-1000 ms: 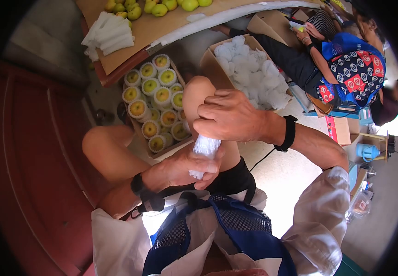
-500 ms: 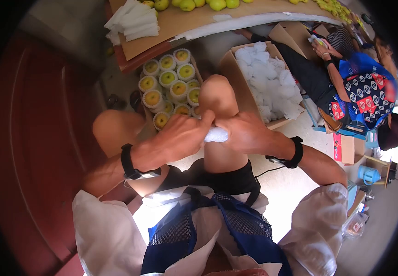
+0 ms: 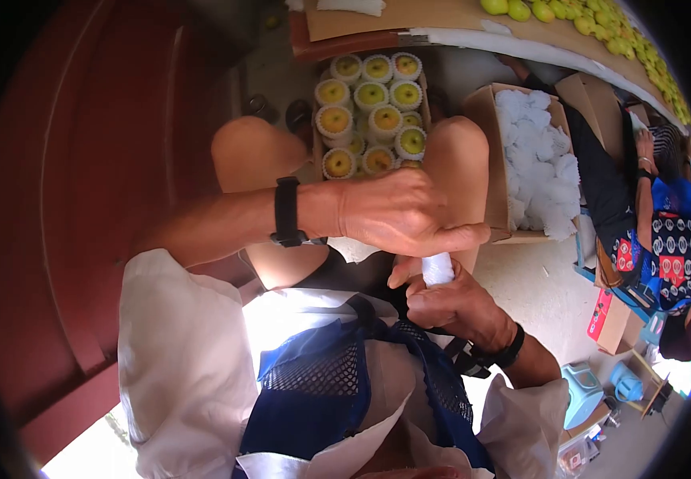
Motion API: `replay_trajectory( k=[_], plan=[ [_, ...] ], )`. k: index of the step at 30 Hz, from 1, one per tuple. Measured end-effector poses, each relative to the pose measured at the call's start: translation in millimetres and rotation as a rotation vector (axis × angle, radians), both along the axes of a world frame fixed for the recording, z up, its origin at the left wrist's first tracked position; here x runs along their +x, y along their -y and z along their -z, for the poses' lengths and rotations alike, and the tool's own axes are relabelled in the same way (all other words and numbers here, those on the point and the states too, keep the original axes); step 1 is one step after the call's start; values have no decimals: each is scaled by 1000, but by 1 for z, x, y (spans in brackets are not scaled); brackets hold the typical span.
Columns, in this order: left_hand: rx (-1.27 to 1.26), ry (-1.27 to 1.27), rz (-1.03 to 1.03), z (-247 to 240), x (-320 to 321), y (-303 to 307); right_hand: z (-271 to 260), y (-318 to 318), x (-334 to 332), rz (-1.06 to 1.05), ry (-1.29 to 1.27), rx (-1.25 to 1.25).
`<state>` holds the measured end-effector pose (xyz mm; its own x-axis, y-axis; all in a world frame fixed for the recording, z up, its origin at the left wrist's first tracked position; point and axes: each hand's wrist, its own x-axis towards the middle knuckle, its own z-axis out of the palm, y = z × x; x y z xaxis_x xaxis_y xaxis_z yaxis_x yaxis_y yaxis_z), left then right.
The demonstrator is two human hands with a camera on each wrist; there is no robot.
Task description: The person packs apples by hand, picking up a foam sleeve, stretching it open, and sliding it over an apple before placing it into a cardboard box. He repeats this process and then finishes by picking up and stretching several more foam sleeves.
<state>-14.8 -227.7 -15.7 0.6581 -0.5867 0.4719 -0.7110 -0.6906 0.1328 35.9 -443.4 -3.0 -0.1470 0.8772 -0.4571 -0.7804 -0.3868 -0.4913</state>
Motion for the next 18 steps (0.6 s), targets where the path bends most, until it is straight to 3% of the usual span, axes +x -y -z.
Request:
replay_trajectory(
  k=[9, 12, 15, 18],
  plan=[
    [-221, 228, 7, -9, 22, 7, -3, -7, -27, 214, -341, 298],
    [-286, 257, 14, -9, 24, 10, 0, -15, -34, 204, -390, 501],
    [-339, 289, 15, -9, 25, 19, 0, -24, -45, 198, -646, 720],
    [-343, 300, -13, -13, 25, 17, -8, -26, -45, 189, -742, 699]
  ],
)
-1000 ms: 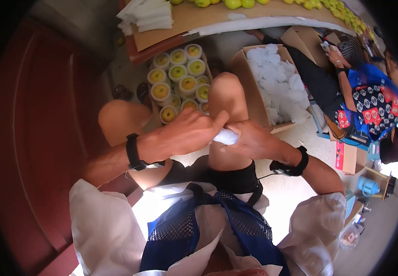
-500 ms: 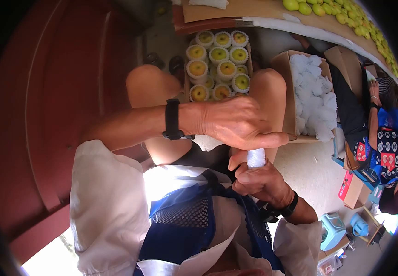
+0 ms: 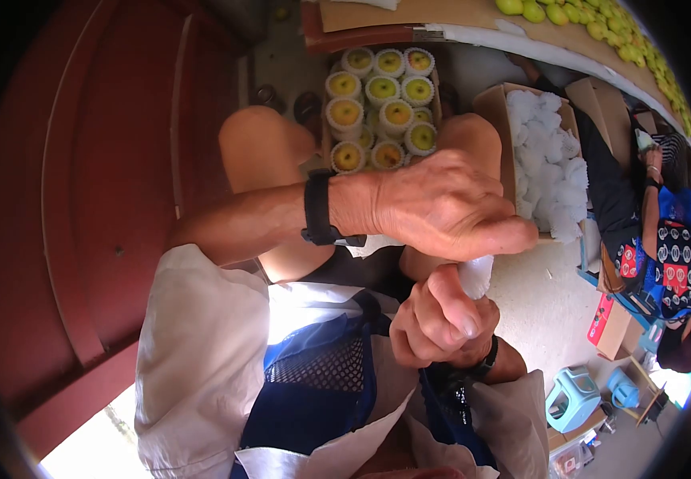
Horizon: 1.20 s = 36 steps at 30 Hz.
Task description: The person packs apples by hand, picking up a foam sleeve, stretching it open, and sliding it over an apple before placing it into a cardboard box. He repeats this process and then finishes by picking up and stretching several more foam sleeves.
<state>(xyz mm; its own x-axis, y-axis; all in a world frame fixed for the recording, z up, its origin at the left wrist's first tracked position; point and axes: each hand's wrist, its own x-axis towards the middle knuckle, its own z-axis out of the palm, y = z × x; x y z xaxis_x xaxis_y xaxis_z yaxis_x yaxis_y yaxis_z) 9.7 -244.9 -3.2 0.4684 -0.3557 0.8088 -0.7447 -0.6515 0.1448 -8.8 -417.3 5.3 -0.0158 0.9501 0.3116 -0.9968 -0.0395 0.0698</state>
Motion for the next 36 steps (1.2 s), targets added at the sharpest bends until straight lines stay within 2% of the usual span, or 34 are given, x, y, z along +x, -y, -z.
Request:
replay_trajectory(
  k=[1, 3, 6, 7, 8, 9, 10, 12, 13, 16, 17, 19, 20, 21, 24, 25, 28, 30, 32, 33, 34, 36],
  plan=[
    [6, -4, -12, -2, 0, -3, 1, 2, 4, -21, 77, -124],
    [171, -123, -68, -11, -6, -16, 4, 12, 26, -57, 233, -371],
    [295, -321, -111, -2, -8, -24, -10, 12, 61, -120, 985, -811],
    [303, -428, -123, 1, -11, -25, -1, 13, 76, -131, 1292, -835],
    [312, -533, -134, 1, -13, -26, 8, 11, 85, 115, 1644, -767],
    [286, -779, -151, -2, -15, -24, 18, 9, 92, 381, 1982, -669],
    [215, -906, -197, -5, -16, -21, 22, 5, 100, 667, 2299, -540],
    [70, -1162, -288, -10, -16, -17, 15, -6, 119, 766, 2557, -472],
    [-58, -1302, -251, -3, -11, -20, 10, -11, 129, 813, 2685, -432],
    [-456, -1162, -75, 8, -5, -30, 1, -35, 143, 1094, 2666, -409],
    [-471, -1329, -124, -13, -2, -35, 3, -41, 149, 1119, 2669, -431],
    [-604, -1389, -158, -37, -1, -39, -1, -55, 151, 1130, 2599, -539],
    [-672, -1418, -173, -41, -1, -41, -3, -62, 152, 1134, 2563, -593],
    [-652, -1331, -185, -27, 2, -46, -2, -67, 154, 1148, 2519, -617],
    [-818, -1457, -200, -35, 14, -57, 10, -84, 170, 1290, 2490, -702],
    [-870, -1425, -174, -43, 16, -55, 11, -87, 176, 1299, 2494, -712],
    [-834, -1365, -162, -44, 27, -66, 14, -93, 184, 1382, 2458, -690],
    [-702, -1279, -368, -41, 39, -74, 18, -93, 187, 1342, 2391, -821],
    [-568, -1056, -546, -27, 59, -91, 24, -91, 191, 1280, 2294, -935],
    [-330, -910, -729, -21, 69, -107, 27, -85, 194, 1235, 2230, -983],
    [-313, -858, -778, -12, 81, -122, 32, -79, 198, 1191, 2165, -1027],
    [11, -553, -971, -4, 98, -143, 48, -66, 205, 1202, 2129, -1053]
  ],
)
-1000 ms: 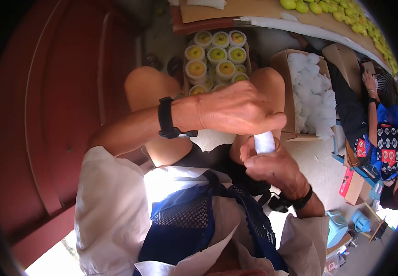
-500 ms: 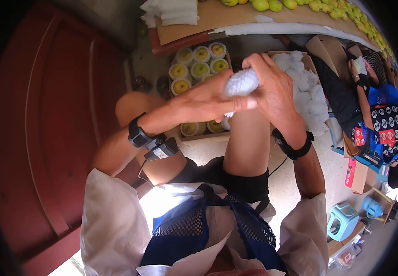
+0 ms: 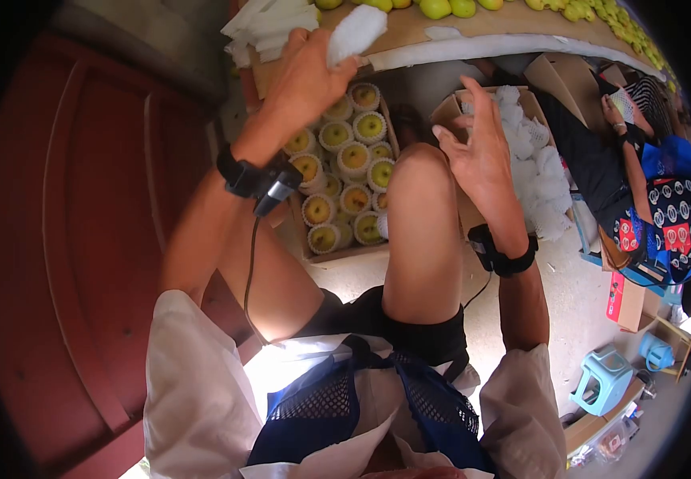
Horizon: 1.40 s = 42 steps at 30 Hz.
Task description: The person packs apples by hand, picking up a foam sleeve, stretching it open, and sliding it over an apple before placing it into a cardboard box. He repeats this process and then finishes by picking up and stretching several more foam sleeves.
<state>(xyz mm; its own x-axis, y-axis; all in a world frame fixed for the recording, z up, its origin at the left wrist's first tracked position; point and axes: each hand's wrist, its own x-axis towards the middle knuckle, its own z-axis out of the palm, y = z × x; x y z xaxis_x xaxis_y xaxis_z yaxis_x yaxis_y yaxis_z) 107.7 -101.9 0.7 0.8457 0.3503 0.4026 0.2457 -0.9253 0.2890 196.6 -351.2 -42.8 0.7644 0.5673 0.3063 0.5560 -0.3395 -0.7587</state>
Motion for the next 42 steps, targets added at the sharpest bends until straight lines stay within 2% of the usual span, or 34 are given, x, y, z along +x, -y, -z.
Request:
replay_trajectory(
  k=[3, 6, 7, 13, 17, 21, 24, 25, 26, 28, 30, 31, 34, 37, 40, 42],
  plan=[
    [181, -64, -77, 8, 29, -33, 29, 32, 8, 35, -21, -38],
    [380, 65, -130, -1, 46, -30, 68, 69, 15, 58, -186, 11],
    [133, -111, -170, -13, 59, -24, 75, 80, 16, 83, -223, -21],
    [325, -50, -184, 17, 104, -39, 113, 163, 13, 319, -356, -149],
    [355, -172, -231, 45, 130, -58, 126, 200, 20, 500, -365, -69],
    [624, -269, -198, 69, 140, -73, 124, 214, 40, 654, -331, 23],
    [773, -44, -84, 72, 136, -82, 136, 224, 62, 672, -284, 118],
    [725, -118, -90, 61, 131, -73, 148, 229, 73, 655, -223, 109],
    [720, -80, -95, 53, 127, -64, 143, 226, 74, 638, -164, 99],
    [710, -5, -112, 38, 117, -45, 138, 221, 77, 629, 3, -85],
    [625, -33, -66, 14, 98, -19, 144, 215, 87, 594, 210, -226],
    [582, -49, -43, 5, 88, -6, 139, 211, 86, 577, 113, -266],
    [500, 124, 165, -9, 57, 23, 154, 213, 95, 508, 150, -240],
    [271, 59, 160, -16, 28, 46, 156, 220, 104, 500, 352, -93],
    [62, 86, 218, -14, 13, 64, 145, 221, 102, 562, 168, 62],
    [-124, 70, 263, -10, 9, 71, 152, 226, 111, 529, -36, 235]
  ],
)
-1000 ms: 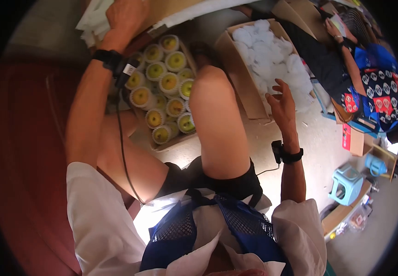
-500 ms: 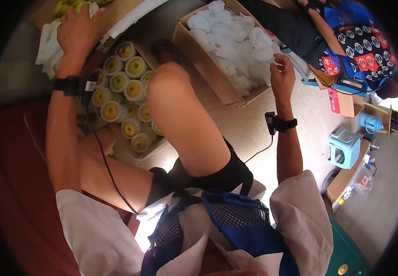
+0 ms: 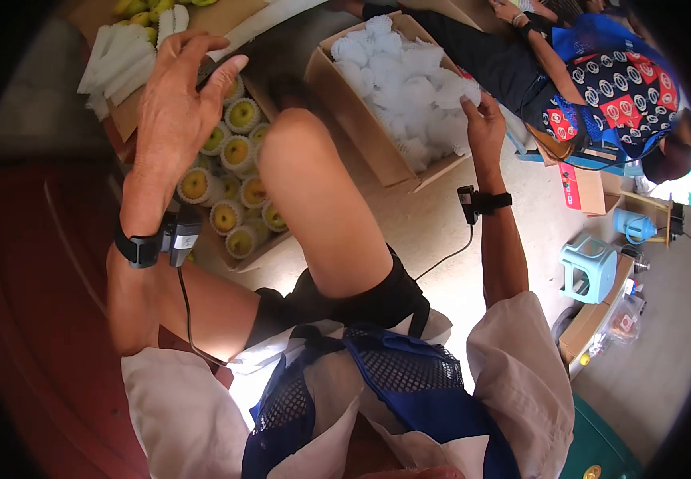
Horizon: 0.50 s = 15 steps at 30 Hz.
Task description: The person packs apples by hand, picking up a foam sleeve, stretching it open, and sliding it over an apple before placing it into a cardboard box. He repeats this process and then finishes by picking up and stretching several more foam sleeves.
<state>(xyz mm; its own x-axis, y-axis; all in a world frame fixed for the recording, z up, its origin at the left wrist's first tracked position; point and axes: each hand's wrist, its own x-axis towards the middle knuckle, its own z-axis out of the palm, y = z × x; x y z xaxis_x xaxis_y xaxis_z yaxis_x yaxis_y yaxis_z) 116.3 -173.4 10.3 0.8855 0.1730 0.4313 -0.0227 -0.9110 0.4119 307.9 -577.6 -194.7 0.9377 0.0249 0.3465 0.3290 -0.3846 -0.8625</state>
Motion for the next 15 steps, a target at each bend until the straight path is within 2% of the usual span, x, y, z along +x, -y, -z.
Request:
replay_trajectory(
  k=[3, 5, 10, 15],
  plan=[
    [-201, -99, 49, 8, 1, 7, -13, 2, 0, -39, -280, 216],
    [-324, -157, 71, 16, 1, 11, -51, -17, -24, -18, -421, 311],
    [-774, -343, 263, 33, 8, 21, -93, -66, -54, -221, -409, 419],
    [-993, -422, 296, 27, 8, 35, -137, -131, -83, -458, -377, 392]
  ],
)
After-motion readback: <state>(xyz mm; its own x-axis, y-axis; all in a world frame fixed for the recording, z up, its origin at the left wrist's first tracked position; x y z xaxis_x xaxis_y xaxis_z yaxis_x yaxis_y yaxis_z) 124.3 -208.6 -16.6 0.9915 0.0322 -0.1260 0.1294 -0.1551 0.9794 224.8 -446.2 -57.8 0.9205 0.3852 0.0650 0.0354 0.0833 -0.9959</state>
